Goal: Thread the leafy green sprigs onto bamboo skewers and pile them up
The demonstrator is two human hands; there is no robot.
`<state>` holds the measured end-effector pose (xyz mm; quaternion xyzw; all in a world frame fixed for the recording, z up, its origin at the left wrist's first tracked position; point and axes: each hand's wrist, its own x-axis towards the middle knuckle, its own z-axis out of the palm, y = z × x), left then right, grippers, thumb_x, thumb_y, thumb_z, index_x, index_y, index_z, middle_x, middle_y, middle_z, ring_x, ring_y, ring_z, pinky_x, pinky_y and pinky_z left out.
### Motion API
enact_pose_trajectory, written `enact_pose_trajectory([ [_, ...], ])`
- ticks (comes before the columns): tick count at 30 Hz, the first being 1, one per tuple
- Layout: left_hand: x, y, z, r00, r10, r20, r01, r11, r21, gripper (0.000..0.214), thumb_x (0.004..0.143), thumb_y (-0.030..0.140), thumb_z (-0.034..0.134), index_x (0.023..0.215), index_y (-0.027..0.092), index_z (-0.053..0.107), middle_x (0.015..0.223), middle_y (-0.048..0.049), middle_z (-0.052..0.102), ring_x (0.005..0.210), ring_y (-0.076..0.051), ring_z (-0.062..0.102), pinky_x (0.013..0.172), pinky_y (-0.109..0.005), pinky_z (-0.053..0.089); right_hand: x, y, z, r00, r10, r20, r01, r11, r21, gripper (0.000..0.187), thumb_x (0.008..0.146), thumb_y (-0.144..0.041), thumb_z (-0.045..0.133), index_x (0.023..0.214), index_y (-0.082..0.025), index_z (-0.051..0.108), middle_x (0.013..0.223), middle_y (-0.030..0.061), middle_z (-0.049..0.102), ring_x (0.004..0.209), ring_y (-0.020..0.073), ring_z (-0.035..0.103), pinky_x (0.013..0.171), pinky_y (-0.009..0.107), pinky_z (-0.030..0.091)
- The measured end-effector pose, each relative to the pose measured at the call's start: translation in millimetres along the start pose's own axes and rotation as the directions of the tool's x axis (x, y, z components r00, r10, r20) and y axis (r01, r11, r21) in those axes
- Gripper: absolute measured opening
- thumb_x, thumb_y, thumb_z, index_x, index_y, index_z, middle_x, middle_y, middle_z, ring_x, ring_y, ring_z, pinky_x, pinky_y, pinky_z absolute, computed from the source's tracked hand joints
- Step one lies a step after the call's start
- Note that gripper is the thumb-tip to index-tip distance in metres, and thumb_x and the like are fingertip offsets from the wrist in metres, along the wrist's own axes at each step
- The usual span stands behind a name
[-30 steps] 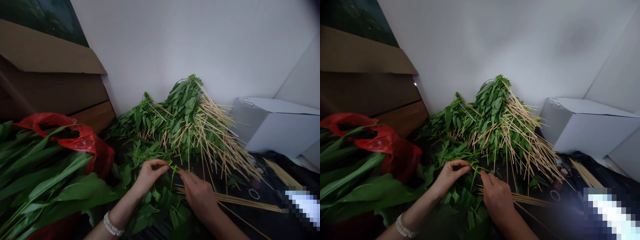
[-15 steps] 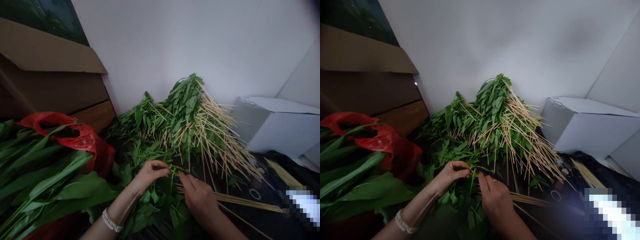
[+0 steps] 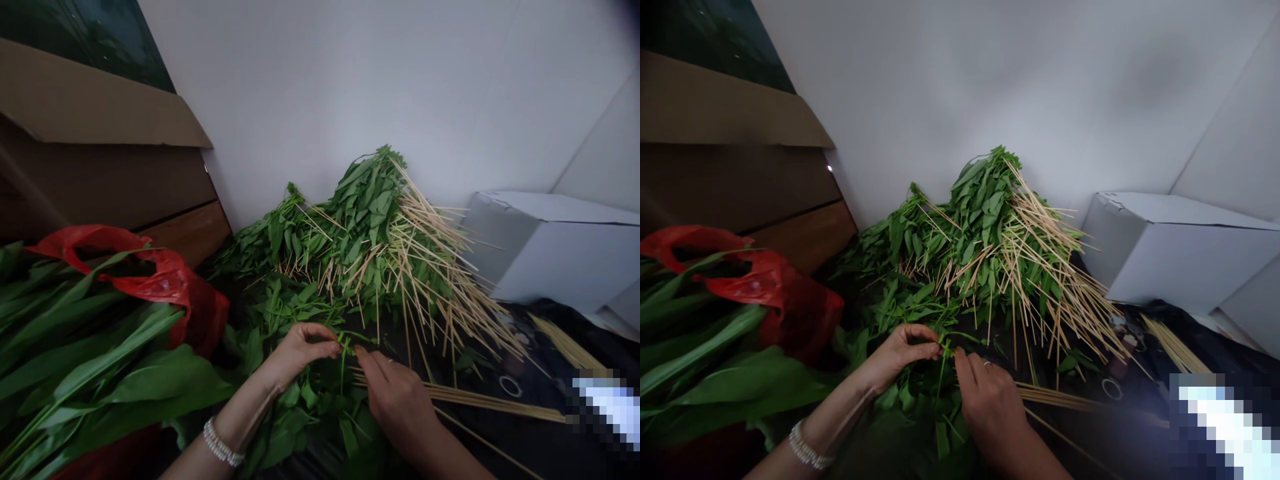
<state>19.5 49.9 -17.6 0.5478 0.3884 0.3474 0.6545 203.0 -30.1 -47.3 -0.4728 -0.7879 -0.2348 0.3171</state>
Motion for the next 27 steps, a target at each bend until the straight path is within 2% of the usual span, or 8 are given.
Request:
enact_pose_trajectory([
  [12,-1.0,-1.6,1.5,0.999,-0.025,0.030,0.024,1.000,0.020,0.023,0.058,0.030,0.086,0.071,0.014,0.075,0.062,-0.0022,0.070,0.058,-0.011,0.060,0.064,-0.022,0.049,-2.0,-3.8,1.6,1.000,-0.006,0.016,0.006,1.000,0.013,0.038,0.082,0.002,0.034,0.109,-0.008,0.058,0.070,0.0046,0.063,0.052,0.0155,0.057,0.050,0.028,0.041],
  [16,-2.1,-0.1,0.8,1.000,0.006,0.026,-0.007,0.999,0.043,0.027,0.056,0.032,0.087,0.072,0.014,0.074,0.064,-0.0013,0.069,0.060,-0.012,0.061,0.066,-0.023,0.048,1.0,-3.0,0.6,1.000,-0.009,-0.003,0.009,1.000,0.013,0.036,0.085,0.000,0.033,0.110,-0.008,0.058,0.070,0.0043,0.063,0.052,0.0147,0.056,0.050,0.028,0.038],
  [18,-2.7,4.2,-3.6,0.998,0.041,0.048,-0.044,0.997,0.057,0.032,0.058,0.036,0.086,0.077,0.014,0.075,0.071,-0.0033,0.072,0.065,-0.014,0.063,0.068,-0.024,0.049,3.3,-3.4,-1.8,1.000,-0.003,-0.015,0.003,1.000,0.028,0.034,0.087,-0.002,0.034,0.108,-0.009,0.058,0.068,0.0036,0.062,0.051,0.0141,0.054,0.051,0.028,0.036],
  [20,-2.5,9.2,-9.8,0.994,0.089,0.065,-0.093,0.994,0.064,0.038,0.065,0.045,0.080,0.084,0.012,0.075,0.080,-0.0072,0.074,0.072,-0.016,0.065,0.071,-0.025,0.050,5.3,-5.7,-5.1,1.000,-0.003,-0.025,0.004,0.998,0.063,0.030,0.088,-0.004,0.035,0.104,-0.011,0.059,0.067,0.0027,0.060,0.051,0.0140,0.052,0.052,0.029,0.034],
  [22,-1.0,12.3,-15.2,0.989,0.145,0.009,-0.145,0.988,0.056,0.042,0.075,0.052,0.070,0.088,0.012,0.074,0.086,-0.0095,0.074,0.075,-0.017,0.066,0.072,-0.026,0.050,6.2,-9.9,-8.4,0.999,-0.044,-0.019,0.046,0.993,0.108,0.026,0.089,-0.006,0.038,0.101,-0.011,0.060,0.067,0.0027,0.060,0.054,0.0148,0.052,0.053,0.030,0.033],
  [25,3.0,9.6,-17.2,0.972,0.219,-0.081,-0.205,0.967,0.150,0.036,0.083,0.046,0.064,0.093,0.013,0.073,0.088,-0.0091,0.074,0.079,-0.018,0.066,0.076,-0.028,0.051,5.8,-17.4,-11.9,0.988,-0.155,0.007,0.151,0.973,0.173,0.022,0.089,-0.009,0.041,0.100,-0.011,0.060,0.070,0.0032,0.060,0.057,0.0163,0.053,0.054,0.031,0.033],
  [27,5.5,4.0,-14.9,0.953,0.299,-0.035,-0.271,0.902,0.337,0.027,0.085,0.036,0.063,0.098,0.015,0.073,0.095,-0.0089,0.074,0.089,-0.020,0.066,0.085,-0.031,0.049,5.0,-21.5,-13.1,0.976,-0.216,0.031,0.206,0.958,0.201,0.023,0.088,-0.010,0.042,0.103,-0.010,0.060,0.070,0.0029,0.059,0.056,0.0167,0.052,0.053,0.032,0.031],
])
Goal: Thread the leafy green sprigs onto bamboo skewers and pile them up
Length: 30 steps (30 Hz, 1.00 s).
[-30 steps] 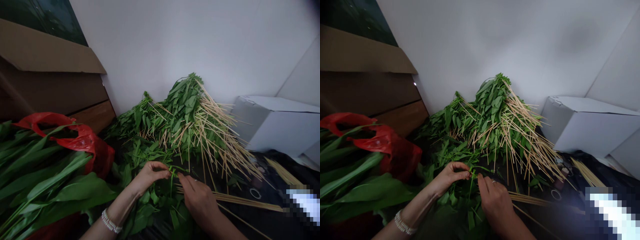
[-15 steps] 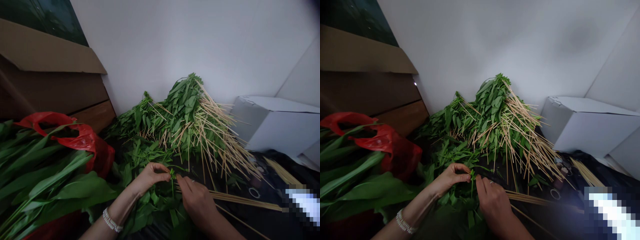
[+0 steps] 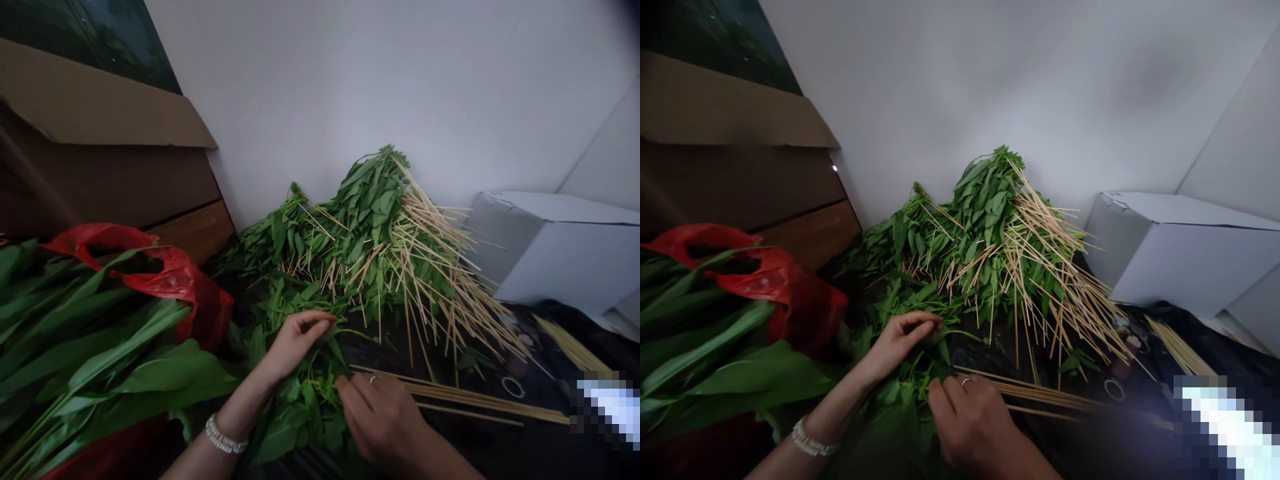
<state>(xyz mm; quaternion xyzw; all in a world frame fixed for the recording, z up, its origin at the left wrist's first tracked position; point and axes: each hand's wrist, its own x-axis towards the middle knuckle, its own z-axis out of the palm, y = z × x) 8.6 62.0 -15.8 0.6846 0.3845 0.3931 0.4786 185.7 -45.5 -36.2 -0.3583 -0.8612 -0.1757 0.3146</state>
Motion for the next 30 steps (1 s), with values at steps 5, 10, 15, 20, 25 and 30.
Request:
enact_pose_trajectory([
  [5,-2.2,-11.4,9.3,0.958,0.173,0.228,-0.256,0.872,0.417,0.038,0.088,0.019,0.057,0.125,0.024,0.061,0.123,-0.0054,0.065,0.114,-0.021,0.058,0.101,-0.034,0.042,0.4,-4.6,-0.2,0.998,-0.049,0.041,0.048,0.999,0.025,0.025,0.085,-0.010,0.044,0.104,-0.010,0.060,0.070,0.0022,0.059,0.054,0.0166,0.052,0.050,0.032,0.028],
  [10,-2.9,-16.2,11.1,0.945,0.139,0.297,-0.284,0.798,0.531,0.041,0.083,0.019,0.065,0.124,0.024,0.062,0.108,-0.0049,0.068,0.099,-0.020,0.063,0.087,-0.031,0.048,0.5,-3.8,0.1,0.998,-0.040,0.046,0.039,0.999,0.013,0.025,0.085,-0.010,0.045,0.104,-0.009,0.060,0.071,0.0027,0.059,0.056,0.0172,0.053,0.051,0.033,0.029],
  [15,-4.2,-11.5,13.5,0.955,0.231,0.188,-0.298,0.744,0.598,0.015,0.084,0.032,0.067,0.087,0.020,0.075,0.086,-0.0050,0.066,0.083,-0.020,0.060,0.076,-0.030,0.046,0.3,-2.6,0.7,0.998,-0.033,0.054,0.033,0.999,0.002,0.026,0.085,-0.010,0.044,0.106,-0.009,0.060,0.071,0.0031,0.060,0.057,0.0177,0.054,0.052,0.033,0.031],
  [20,-8.1,0.0,10.8,0.929,0.367,-0.052,-0.300,0.826,0.477,0.019,0.091,0.026,0.055,0.096,0.019,0.072,0.092,-0.0061,0.069,0.091,-0.020,0.059,0.087,-0.033,0.043,1.1,1.9,1.1,1.000,0.024,0.011,-0.024,1.000,-0.016,0.025,0.089,-0.010,0.041,0.104,-0.009,0.060,0.070,0.0033,0.061,0.057,0.0169,0.055,0.053,0.032,0.032],
  [25,-12.1,8.3,11.4,0.988,0.149,-0.051,-0.138,0.975,0.174,0.033,0.092,0.023,0.048,0.124,0.021,0.058,0.094,-0.0031,0.068,0.083,-0.017,0.060,0.080,-0.028,0.045,0.9,12.6,0.9,0.989,0.123,-0.082,-0.128,0.989,-0.070,0.026,0.093,-0.009,0.038,0.108,-0.008,0.060,0.069,0.0033,0.061,0.055,0.0154,0.054,0.054,0.030,0.033],
  [30,-14.0,9.0,15.0,0.991,0.083,0.103,-0.093,0.992,0.090,0.044,0.087,0.013,0.045,0.128,0.022,0.058,0.095,-0.0024,0.066,0.087,-0.018,0.059,0.083,-0.028,0.044,0.1,20.7,0.7,0.971,0.200,-0.130,-0.214,0.971,-0.109,0.029,0.096,-0.010,0.035,0.109,-0.009,0.061,0.068,0.0025,0.062,0.051,0.0143,0.054,0.051,0.030,0.033],
])
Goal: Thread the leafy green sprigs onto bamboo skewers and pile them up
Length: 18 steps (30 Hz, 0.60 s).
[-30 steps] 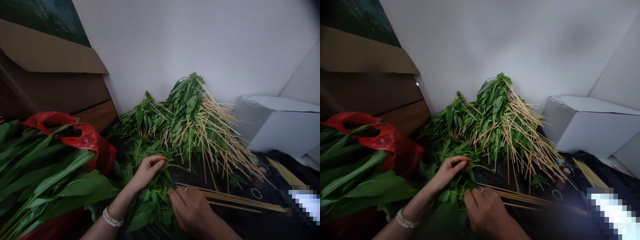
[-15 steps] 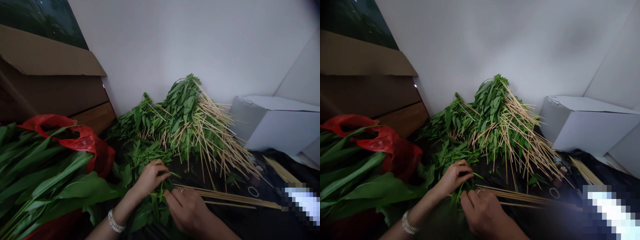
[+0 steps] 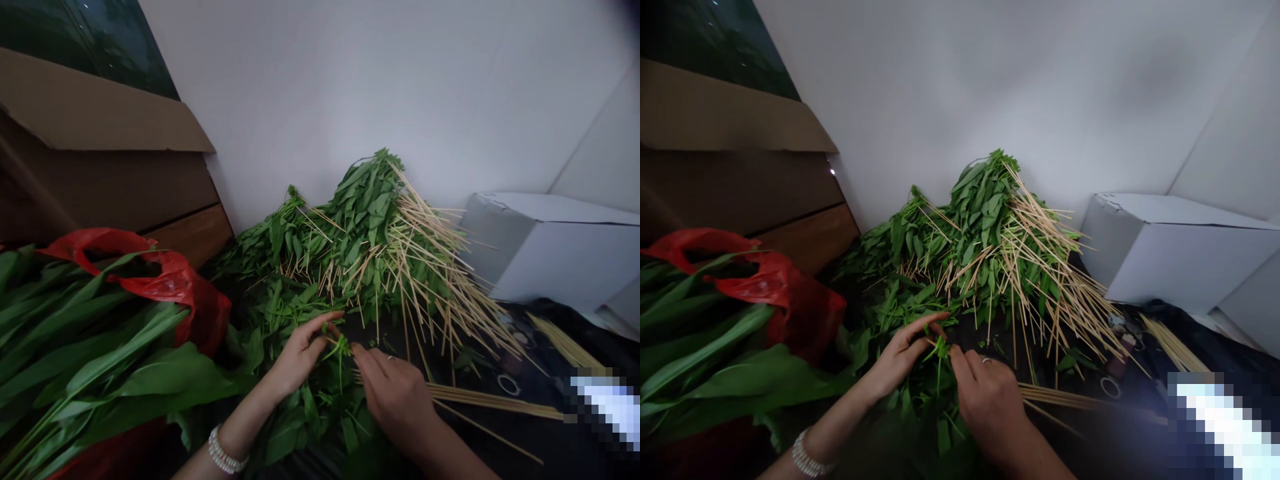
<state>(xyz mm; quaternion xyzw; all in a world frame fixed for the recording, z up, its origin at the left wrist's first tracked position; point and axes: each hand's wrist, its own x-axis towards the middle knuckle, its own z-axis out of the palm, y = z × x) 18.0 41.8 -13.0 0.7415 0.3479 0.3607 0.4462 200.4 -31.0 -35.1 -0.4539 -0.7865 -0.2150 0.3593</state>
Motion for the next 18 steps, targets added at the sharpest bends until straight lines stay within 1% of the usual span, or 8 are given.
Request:
enact_pose_trajectory([
  [2,-0.8,1.6,0.1,0.999,0.016,0.042,-0.017,1.000,0.022,0.050,0.081,0.007,0.045,0.126,0.023,0.061,0.105,-0.0031,0.066,0.098,-0.019,0.058,0.092,-0.030,0.041,-0.3,1.7,0.5,1.000,0.015,-0.003,-0.015,1.000,-0.023,0.031,0.097,-0.011,0.034,0.108,-0.009,0.062,0.068,0.0023,0.062,0.050,0.0140,0.055,0.051,0.030,0.033],
  [4,-1.6,4.7,-0.7,0.996,0.030,0.083,-0.033,0.999,0.027,0.055,0.077,0.004,0.044,0.125,0.023,0.062,0.114,-0.0032,0.065,0.106,-0.020,0.057,0.097,-0.031,0.039,-0.8,3.2,1.1,0.999,0.033,-0.010,-0.033,0.999,-0.042,0.031,0.097,-0.012,0.033,0.108,-0.010,0.063,0.068,0.0020,0.063,0.049,0.0134,0.055,0.051,0.029,0.034],
  [7,-2.3,10.1,-1.7,0.995,0.016,0.094,-0.018,1.000,0.022,0.049,0.081,0.008,0.045,0.123,0.023,0.064,0.113,-0.0033,0.067,0.107,-0.021,0.057,0.097,-0.031,0.040,-1.8,5.3,2.0,0.998,0.065,-0.003,-0.065,0.996,-0.067,0.032,0.098,-0.014,0.033,0.107,-0.012,0.064,0.069,0.0016,0.064,0.049,0.0129,0.056,0.051,0.029,0.035],
  [10,-2.1,11.0,-0.1,0.998,-0.024,0.052,0.023,1.000,0.016,0.035,0.088,0.020,0.051,0.119,0.022,0.067,0.114,-0.0050,0.068,0.108,-0.022,0.059,0.098,-0.033,0.041,-2.4,7.2,2.9,0.996,0.092,0.011,-0.091,0.993,-0.069,0.031,0.099,-0.016,0.034,0.106,-0.013,0.064,0.068,0.0014,0.064,0.049,0.0127,0.058,0.050,0.028,0.035],
  [11,-1.7,9.6,0.8,0.999,-0.038,0.032,0.038,0.999,-0.001,0.033,0.090,0.025,0.052,0.119,0.020,0.067,0.115,-0.0061,0.068,0.107,-0.023,0.060,0.097,-0.033,0.042,-2.5,7.6,3.0,0.995,0.102,0.016,-0.100,0.993,-0.061,0.031,0.099,-0.016,0.034,0.106,-0.013,0.064,0.069,0.0015,0.064,0.050,0.0127,0.058,0.050,0.028,0.036],
  [13,-0.6,4.9,2.5,0.998,-0.066,-0.008,0.065,0.995,-0.072,0.037,0.090,0.034,0.056,0.121,0.018,0.066,0.114,-0.0080,0.070,0.104,-0.024,0.062,0.095,-0.034,0.045,-2.6,8.2,3.0,0.992,0.120,0.030,-0.119,0.992,-0.048,0.030,0.099,-0.016,0.035,0.106,-0.013,0.065,0.070,0.0020,0.064,0.053,0.0124,0.060,0.051,0.027,0.037],
  [15,0.9,-0.7,3.0,0.995,-0.086,-0.046,0.079,0.986,-0.144,0.043,0.088,0.040,0.059,0.123,0.016,0.064,0.108,-0.0090,0.072,0.100,-0.024,0.065,0.093,-0.035,0.047,-2.5,8.2,2.5,0.990,0.134,0.038,-0.133,0.990,-0.041,0.030,0.098,-0.016,0.036,0.105,-0.013,0.065,0.071,0.0027,0.065,0.055,0.0123,0.061,0.052,0.026,0.038],
  [18,3.0,-6.3,2.0,0.989,-0.100,-0.109,0.082,0.984,-0.156,0.042,0.085,0.042,0.062,0.116,0.014,0.068,0.100,-0.0097,0.074,0.096,-0.024,0.067,0.093,-0.036,0.049,-1.8,7.1,0.9,0.991,0.130,0.031,-0.130,0.991,-0.023,0.029,0.098,-0.017,0.037,0.105,-0.013,0.065,0.071,0.0029,0.065,0.056,0.0125,0.062,0.053,0.026,0.039],
])
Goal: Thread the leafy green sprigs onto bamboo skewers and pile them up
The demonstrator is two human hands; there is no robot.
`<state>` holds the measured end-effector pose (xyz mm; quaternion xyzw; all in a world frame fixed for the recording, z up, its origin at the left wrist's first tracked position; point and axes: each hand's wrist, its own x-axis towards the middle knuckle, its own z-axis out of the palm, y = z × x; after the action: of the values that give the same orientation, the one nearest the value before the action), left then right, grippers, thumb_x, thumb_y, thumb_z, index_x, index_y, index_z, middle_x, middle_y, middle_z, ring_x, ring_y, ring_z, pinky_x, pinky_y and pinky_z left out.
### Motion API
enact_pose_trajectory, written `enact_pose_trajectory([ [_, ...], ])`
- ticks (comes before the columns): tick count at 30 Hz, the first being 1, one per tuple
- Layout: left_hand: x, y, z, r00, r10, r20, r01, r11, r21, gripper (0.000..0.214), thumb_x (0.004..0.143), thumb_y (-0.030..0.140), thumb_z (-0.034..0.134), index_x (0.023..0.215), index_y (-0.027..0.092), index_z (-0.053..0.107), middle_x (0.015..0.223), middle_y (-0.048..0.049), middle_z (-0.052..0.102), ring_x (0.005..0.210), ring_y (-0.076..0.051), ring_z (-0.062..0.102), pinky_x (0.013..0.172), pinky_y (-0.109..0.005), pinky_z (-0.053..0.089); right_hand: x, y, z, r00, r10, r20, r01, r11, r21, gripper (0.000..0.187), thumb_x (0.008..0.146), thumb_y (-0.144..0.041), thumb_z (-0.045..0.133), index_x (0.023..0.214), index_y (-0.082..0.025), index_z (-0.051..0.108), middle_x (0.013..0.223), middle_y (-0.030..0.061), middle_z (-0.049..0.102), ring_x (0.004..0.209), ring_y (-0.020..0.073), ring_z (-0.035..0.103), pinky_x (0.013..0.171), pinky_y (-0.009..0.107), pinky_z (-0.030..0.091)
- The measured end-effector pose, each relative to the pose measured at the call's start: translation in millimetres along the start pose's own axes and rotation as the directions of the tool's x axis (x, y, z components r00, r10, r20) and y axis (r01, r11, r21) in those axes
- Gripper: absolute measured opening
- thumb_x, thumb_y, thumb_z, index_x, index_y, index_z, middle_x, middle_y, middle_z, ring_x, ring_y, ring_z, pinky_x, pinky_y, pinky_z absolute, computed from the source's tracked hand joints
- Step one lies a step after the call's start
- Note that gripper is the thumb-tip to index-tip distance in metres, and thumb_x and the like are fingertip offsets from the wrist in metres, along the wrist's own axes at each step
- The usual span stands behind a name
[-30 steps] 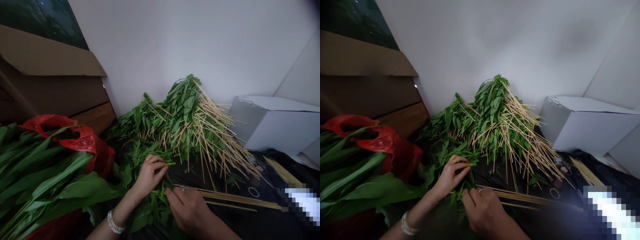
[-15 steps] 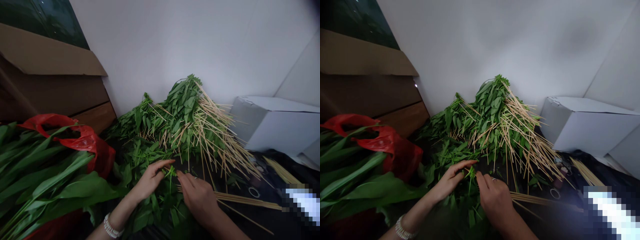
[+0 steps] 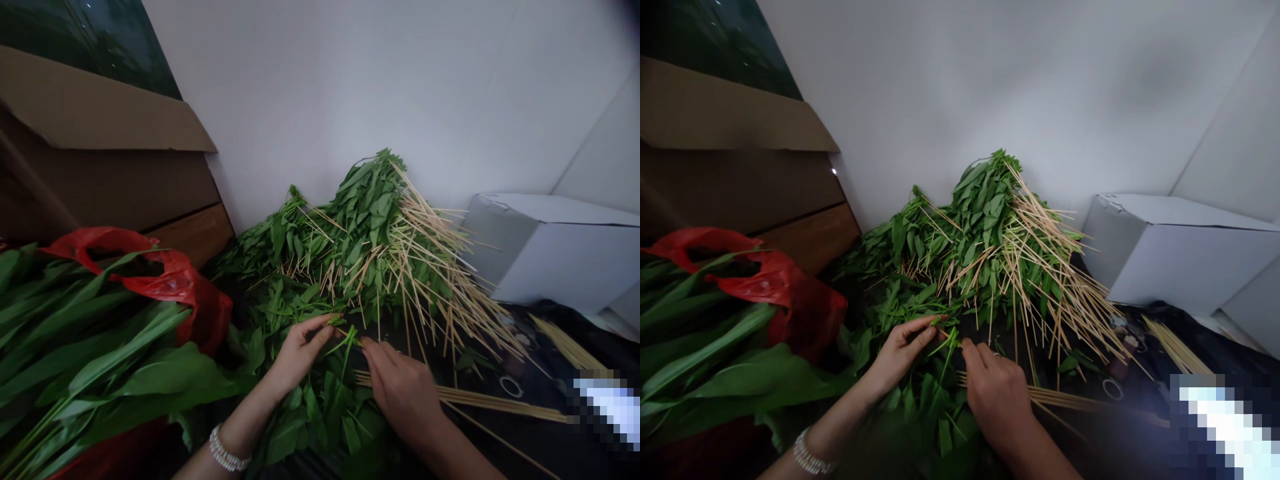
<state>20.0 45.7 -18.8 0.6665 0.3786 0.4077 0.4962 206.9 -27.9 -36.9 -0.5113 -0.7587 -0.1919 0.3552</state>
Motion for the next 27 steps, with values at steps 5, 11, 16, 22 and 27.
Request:
enact_pose_trajectory([
  [5,0.0,1.1,2.0,1.000,0.017,-0.024,-0.016,0.998,0.059,0.035,0.084,0.038,0.064,0.107,0.014,0.073,0.104,-0.0097,0.074,0.097,-0.025,0.067,0.092,-0.036,0.050,1.2,-2.0,-1.6,0.999,-0.023,-0.041,0.025,0.999,0.027,0.028,0.097,-0.016,0.038,0.108,-0.012,0.064,0.073,0.0029,0.065,0.056,0.0134,0.062,0.054,0.027,0.040],
  [11,-2.7,5.9,5.7,0.998,0.064,0.012,-0.065,0.990,0.123,0.032,0.084,0.038,0.063,0.103,0.015,0.075,0.101,-0.0086,0.074,0.095,-0.024,0.066,0.088,-0.034,0.050,1.1,0.3,0.0,1.000,0.000,-0.020,0.000,1.000,-0.007,0.030,0.098,-0.017,0.037,0.107,-0.013,0.065,0.072,0.0025,0.065,0.054,0.0130,0.061,0.052,0.027,0.039],
  [16,-0.2,3.4,3.2,0.998,0.062,-0.014,-0.061,0.994,0.094,0.033,0.085,0.042,0.061,0.094,0.015,0.077,0.089,-0.0082,0.075,0.083,-0.022,0.066,0.081,-0.032,0.051,0.3,1.5,0.4,1.000,0.004,0.001,-0.004,1.000,0.005,0.030,0.098,-0.018,0.037,0.108,-0.013,0.065,0.073,0.0033,0.065,0.058,0.0131,0.063,0.053,0.026,0.041],
  [22,1.4,0.7,3.3,0.996,-0.046,-0.081,0.037,0.993,-0.109,0.040,0.078,0.044,0.069,0.103,0.013,0.073,0.084,-0.0084,0.076,0.068,-0.018,0.066,0.074,-0.032,0.054,-0.5,1.1,1.9,1.000,0.007,-0.007,-0.007,1.000,-0.005,0.029,0.096,-0.015,0.038,0.107,-0.013,0.065,0.072,0.0031,0.065,0.057,0.0125,0.062,0.052,0.025,0.041],
  [27,0.2,0.7,4.5,0.996,-0.060,-0.066,0.051,0.989,-0.139,0.037,0.076,0.045,0.072,0.094,0.013,0.076,0.088,-0.0095,0.077,0.074,-0.020,0.069,0.077,-0.032,0.055,0.8,0.4,0.4,1.000,0.005,-0.001,-0.005,1.000,0.006,0.030,0.097,-0.016,0.036,0.106,-0.012,0.065,0.072,0.0031,0.065,0.056,0.0122,0.062,0.052,0.025,0.041],
])
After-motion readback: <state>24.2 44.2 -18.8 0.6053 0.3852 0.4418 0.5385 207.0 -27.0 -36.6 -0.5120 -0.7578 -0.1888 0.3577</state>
